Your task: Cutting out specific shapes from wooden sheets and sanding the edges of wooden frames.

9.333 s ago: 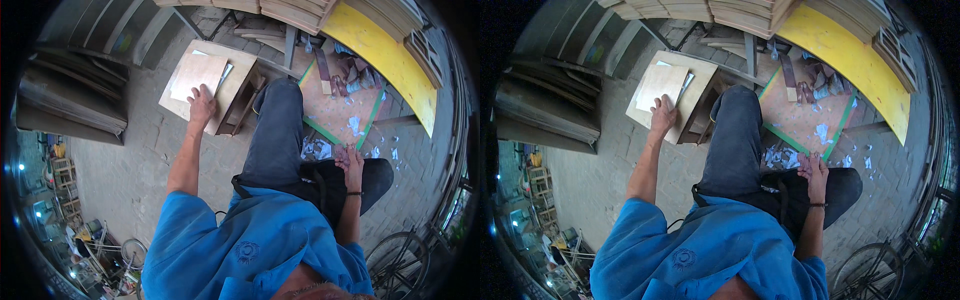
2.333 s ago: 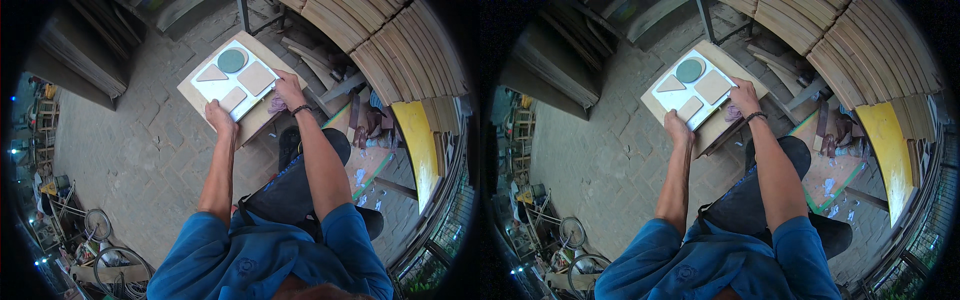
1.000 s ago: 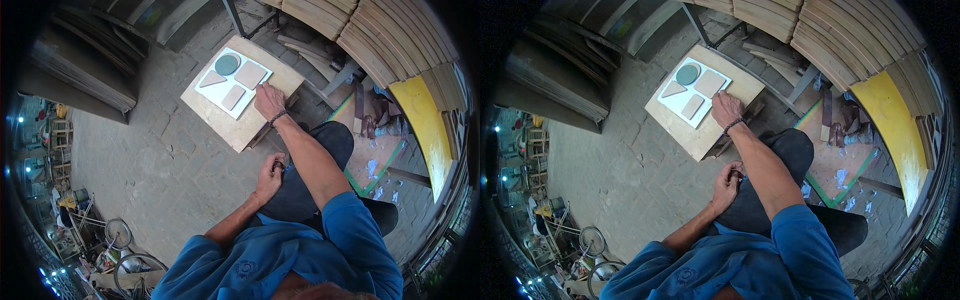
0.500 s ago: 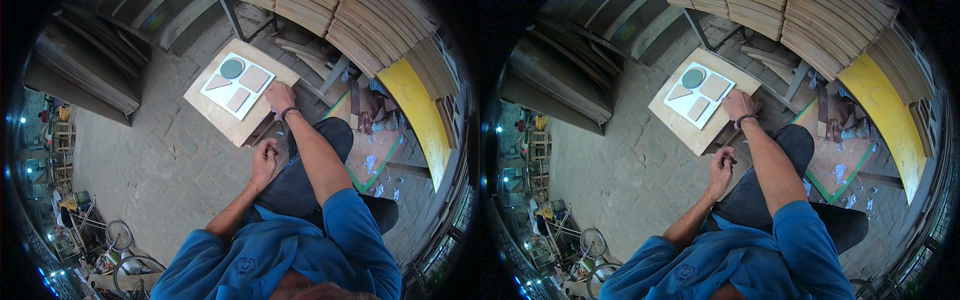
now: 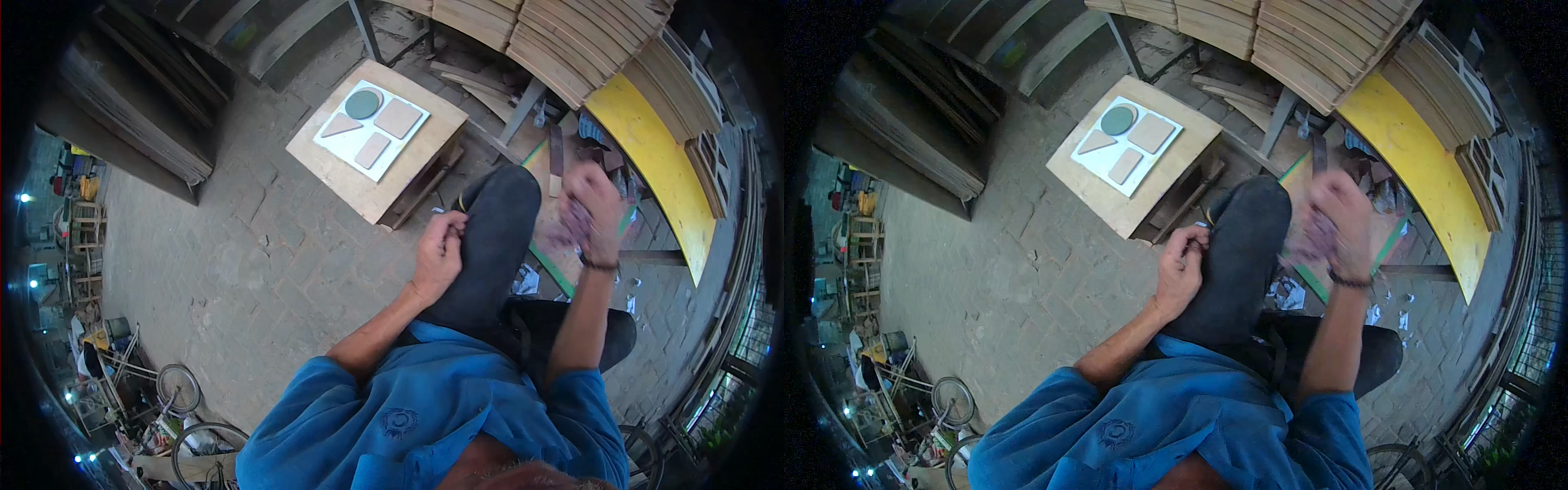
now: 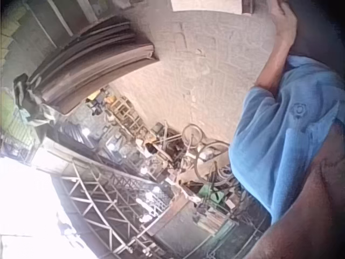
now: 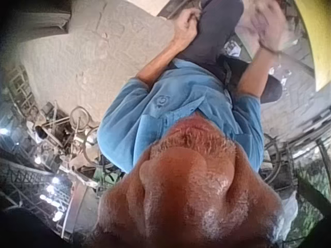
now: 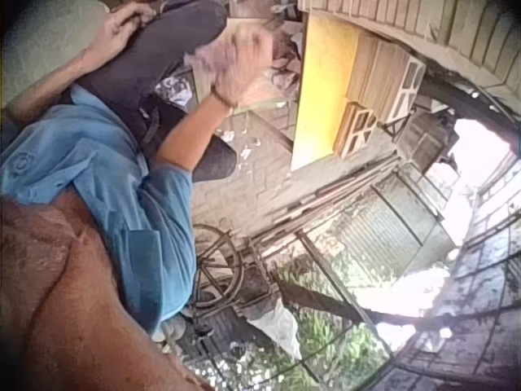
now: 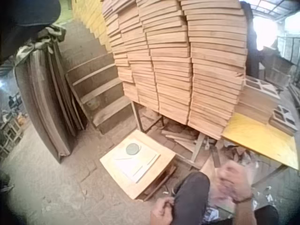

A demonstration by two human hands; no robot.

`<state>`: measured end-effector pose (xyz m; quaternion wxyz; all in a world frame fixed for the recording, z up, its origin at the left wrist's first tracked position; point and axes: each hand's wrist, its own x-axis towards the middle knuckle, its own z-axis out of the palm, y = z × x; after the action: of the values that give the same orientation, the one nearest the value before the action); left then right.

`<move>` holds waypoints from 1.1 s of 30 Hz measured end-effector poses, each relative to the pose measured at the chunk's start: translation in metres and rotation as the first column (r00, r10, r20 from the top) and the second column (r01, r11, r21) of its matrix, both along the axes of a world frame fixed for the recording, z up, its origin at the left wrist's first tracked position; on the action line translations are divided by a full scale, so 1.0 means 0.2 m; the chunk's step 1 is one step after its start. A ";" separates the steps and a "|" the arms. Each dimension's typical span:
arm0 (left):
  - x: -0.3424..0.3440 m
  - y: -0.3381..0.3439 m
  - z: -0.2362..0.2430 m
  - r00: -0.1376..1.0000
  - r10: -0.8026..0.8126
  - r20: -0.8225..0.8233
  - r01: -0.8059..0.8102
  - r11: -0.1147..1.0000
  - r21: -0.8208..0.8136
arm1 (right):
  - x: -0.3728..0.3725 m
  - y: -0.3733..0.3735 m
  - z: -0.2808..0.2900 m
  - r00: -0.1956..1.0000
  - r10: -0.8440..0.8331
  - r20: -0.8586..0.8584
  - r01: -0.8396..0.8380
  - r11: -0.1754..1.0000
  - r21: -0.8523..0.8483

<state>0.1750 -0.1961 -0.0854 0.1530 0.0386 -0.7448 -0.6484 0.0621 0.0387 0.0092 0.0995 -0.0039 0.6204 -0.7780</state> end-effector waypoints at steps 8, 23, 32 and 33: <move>0.05 0.52 0.15 0.819 -0.573 -0.004 0.573 0.819 0.001 | 0.75 0.73 -1.02 0.925 -0.232 0.299 -0.120 0.570 0.813; 0.06 0.82 -0.55 0.470 -0.606 0.642 0.509 0.780 0.364 | 0.66 0.36 -0.98 0.862 -0.389 0.324 0.438 0.894 -0.093; -0.05 0.82 -0.51 0.853 -0.289 0.435 0.073 0.891 0.448 | 0.65 0.52 -1.13 0.772 -0.604 -0.198 0.529 0.439 0.726; -0.05 0.80 -0.54 0.850 -0.327 0.414 0.155 0.905 0.397 | 0.65 0.56 -1.14 0.779 -0.572 -0.257 0.541 0.405 0.737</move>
<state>0.1654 -0.0369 -0.1931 -0.1256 0.1262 -0.6312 -0.7549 0.1929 0.1506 -0.2194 -0.1623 0.2600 0.8559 -0.4164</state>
